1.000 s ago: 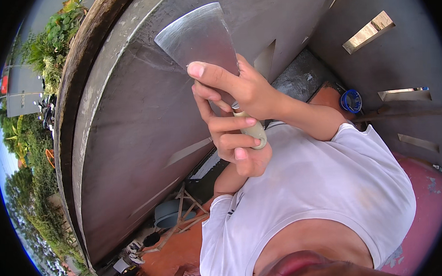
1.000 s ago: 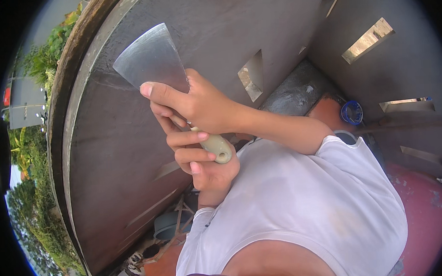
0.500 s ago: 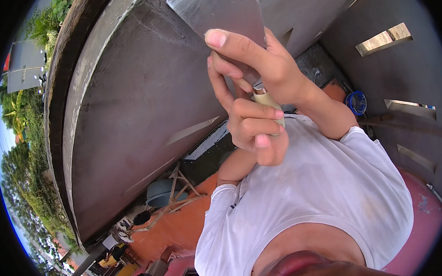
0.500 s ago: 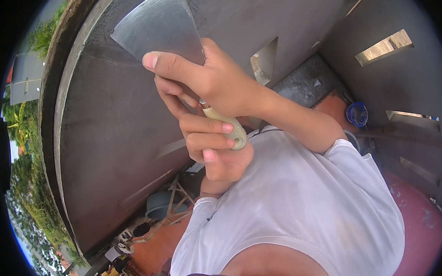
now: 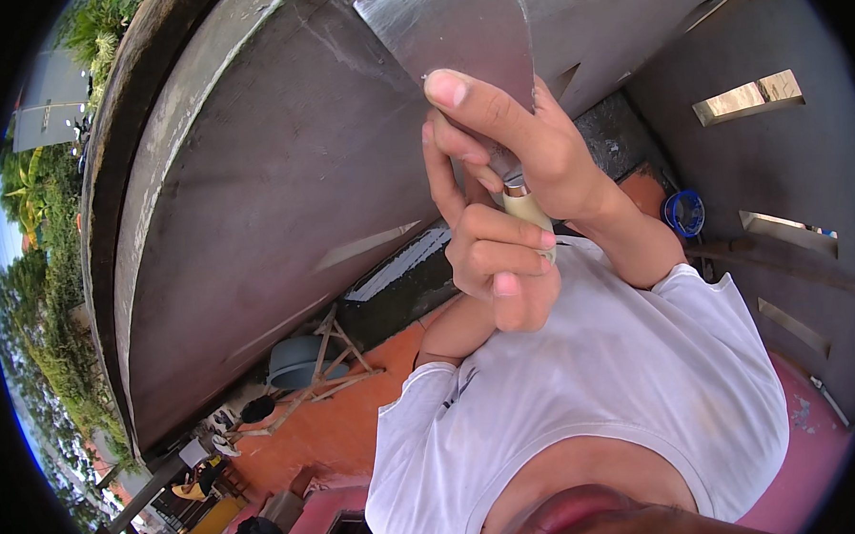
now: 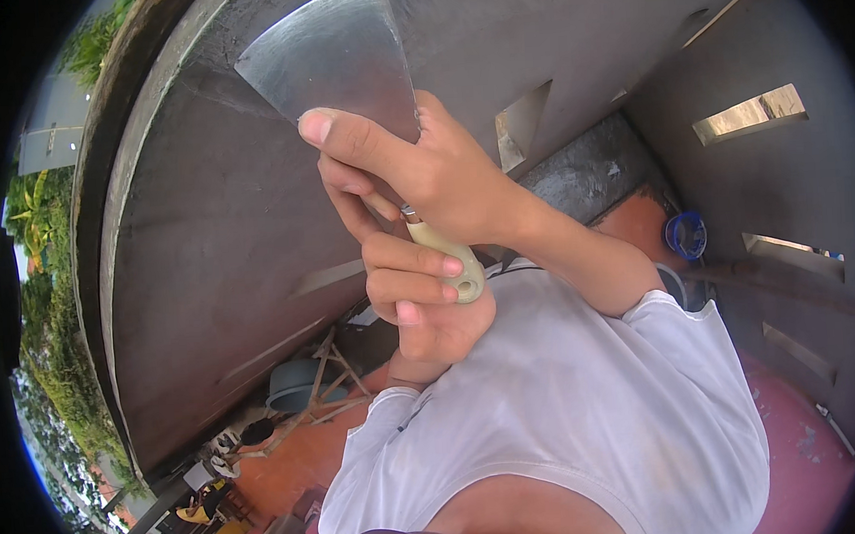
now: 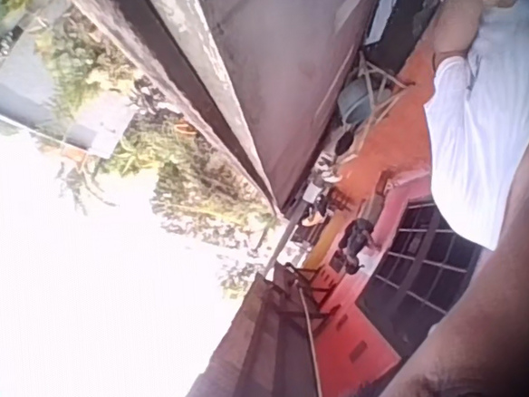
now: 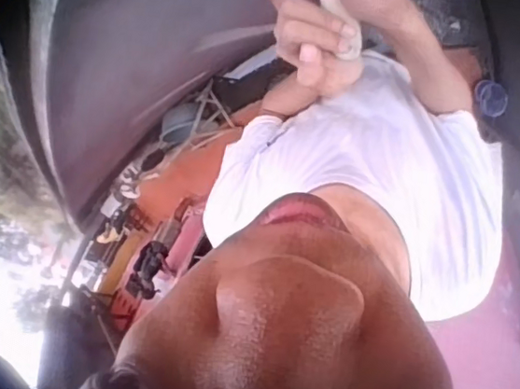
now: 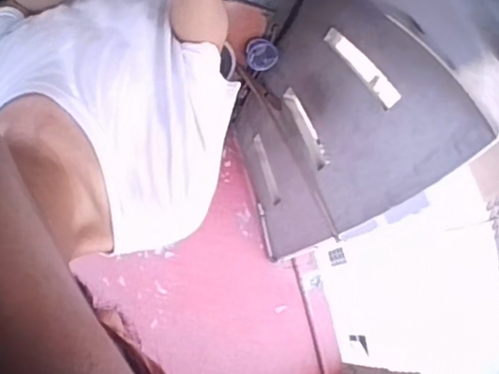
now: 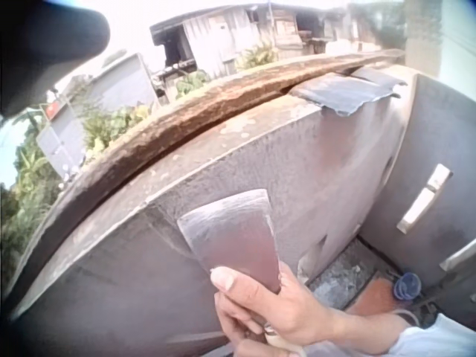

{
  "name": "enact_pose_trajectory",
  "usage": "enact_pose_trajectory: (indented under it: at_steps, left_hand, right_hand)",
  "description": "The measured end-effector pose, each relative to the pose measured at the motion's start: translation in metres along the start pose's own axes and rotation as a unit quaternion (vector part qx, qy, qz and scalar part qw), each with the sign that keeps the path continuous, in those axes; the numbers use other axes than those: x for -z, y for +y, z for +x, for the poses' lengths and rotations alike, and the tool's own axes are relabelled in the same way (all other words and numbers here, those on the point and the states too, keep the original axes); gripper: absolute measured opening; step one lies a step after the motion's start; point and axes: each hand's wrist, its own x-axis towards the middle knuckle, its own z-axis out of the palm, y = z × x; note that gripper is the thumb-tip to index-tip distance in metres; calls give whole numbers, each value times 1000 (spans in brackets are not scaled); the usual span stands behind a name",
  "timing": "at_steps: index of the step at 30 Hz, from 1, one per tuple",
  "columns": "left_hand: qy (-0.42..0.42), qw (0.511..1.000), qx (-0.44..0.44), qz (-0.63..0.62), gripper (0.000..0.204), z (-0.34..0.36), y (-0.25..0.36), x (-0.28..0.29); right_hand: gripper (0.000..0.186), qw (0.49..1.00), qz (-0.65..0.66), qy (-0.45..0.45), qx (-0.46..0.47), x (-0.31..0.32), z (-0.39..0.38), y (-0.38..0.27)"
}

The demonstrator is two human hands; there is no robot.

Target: The person uses a hand trowel to smooth a freshly applied layer of cement on an overhead concrete surface. They repeatedly scrape and level the material across the ceiling area while standing on a scaffold.

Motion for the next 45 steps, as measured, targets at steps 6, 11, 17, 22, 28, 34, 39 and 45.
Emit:
enact_pose_trajectory:
  at_steps: [6, 11, 17, 22, 28, 34, 39, 45]
  left_hand:
    - [-66, 998, 10, 19, 33, 1, 11, 16]
    - [-52, 997, 57, 13, 37, -8, 2, 30]
    - [-90, 994, 46, -29, 32, 32, 7, 24]
    - [-4, 997, 11, -75, 33, 13, 0, 16]
    - [-2, 996, -15, -92, 36, 10, -7, 10]
    - [23, 996, 17, -81, 35, 2, -8, 8]
    - [39, 994, 12, -102, 37, 25, -1, -5]
    - [30, 994, 11, -104, 40, 13, 6, -7]
  right_hand:
    - [43, 997, 67, -27, -31, 1, 1, -2]
    - [39, 998, 67, 16, -7, 3, 1, 18]
    - [36, 998, 46, 22, 22, -13, 15, -8]
    - [41, 997, 50, 46, -46, -12, 3, 6]
    - [36, 997, 72, 29, -19, -4, 9, 3]
    - [39, 997, 73, 2, 3, 7, 7, 19]
    - [39, 999, 32, -17, 26, -5, 15, -13]
    - [38, 999, 29, -9, -14, -1, 4, -8]
